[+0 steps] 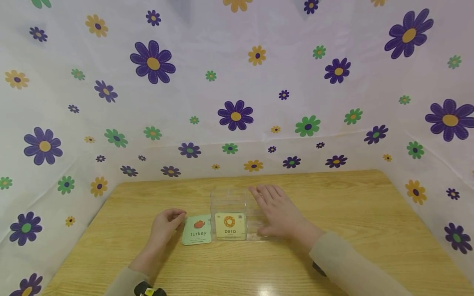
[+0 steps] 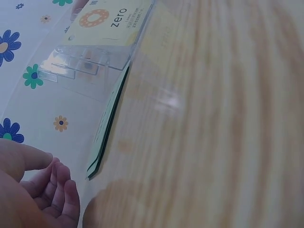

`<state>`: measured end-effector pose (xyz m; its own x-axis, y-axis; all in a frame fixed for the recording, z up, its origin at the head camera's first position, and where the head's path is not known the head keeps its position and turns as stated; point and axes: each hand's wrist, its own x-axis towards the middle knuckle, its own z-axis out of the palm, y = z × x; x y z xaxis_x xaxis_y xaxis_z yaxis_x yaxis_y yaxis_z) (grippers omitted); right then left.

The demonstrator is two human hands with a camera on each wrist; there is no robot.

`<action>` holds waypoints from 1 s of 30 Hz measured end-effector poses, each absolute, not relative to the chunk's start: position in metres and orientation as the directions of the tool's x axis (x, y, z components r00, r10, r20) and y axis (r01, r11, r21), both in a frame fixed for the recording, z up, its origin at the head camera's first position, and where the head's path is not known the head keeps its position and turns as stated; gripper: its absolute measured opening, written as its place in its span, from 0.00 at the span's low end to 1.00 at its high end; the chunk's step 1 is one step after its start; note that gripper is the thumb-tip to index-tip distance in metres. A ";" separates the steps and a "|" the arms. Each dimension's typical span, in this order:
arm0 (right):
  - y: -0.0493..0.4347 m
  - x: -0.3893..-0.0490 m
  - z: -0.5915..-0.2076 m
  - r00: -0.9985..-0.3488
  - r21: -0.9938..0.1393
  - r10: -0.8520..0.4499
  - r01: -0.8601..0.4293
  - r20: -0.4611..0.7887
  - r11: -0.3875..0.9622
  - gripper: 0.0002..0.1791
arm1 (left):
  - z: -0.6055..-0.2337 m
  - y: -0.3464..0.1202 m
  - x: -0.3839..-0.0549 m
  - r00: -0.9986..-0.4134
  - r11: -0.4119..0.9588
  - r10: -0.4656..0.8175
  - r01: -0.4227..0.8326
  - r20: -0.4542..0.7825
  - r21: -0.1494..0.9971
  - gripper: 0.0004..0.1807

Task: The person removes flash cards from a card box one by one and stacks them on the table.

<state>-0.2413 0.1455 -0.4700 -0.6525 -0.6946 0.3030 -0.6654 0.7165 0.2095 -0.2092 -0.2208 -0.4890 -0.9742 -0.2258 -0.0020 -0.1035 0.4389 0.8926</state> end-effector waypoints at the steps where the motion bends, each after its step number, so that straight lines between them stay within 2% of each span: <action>1: 0.146 -0.241 -0.470 -0.652 0.211 -0.695 -0.665 0.303 0.716 0.70 | -0.488 -0.220 -0.209 -0.974 0.436 -0.227 -0.103 -0.002 0.894 0.10; 30: 0.145 -0.240 -0.469 -0.665 0.214 -0.694 -0.662 0.276 0.719 0.70 | -0.485 -0.204 -0.211 -0.971 0.388 -0.234 -0.040 0.057 0.921 0.08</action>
<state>-0.2403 0.1451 -0.4691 -0.6647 -0.6943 0.2761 -0.6615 0.7186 0.2144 -0.2111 -0.2038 -0.4848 -0.9707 -0.2336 0.0568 -0.0396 0.3884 0.9206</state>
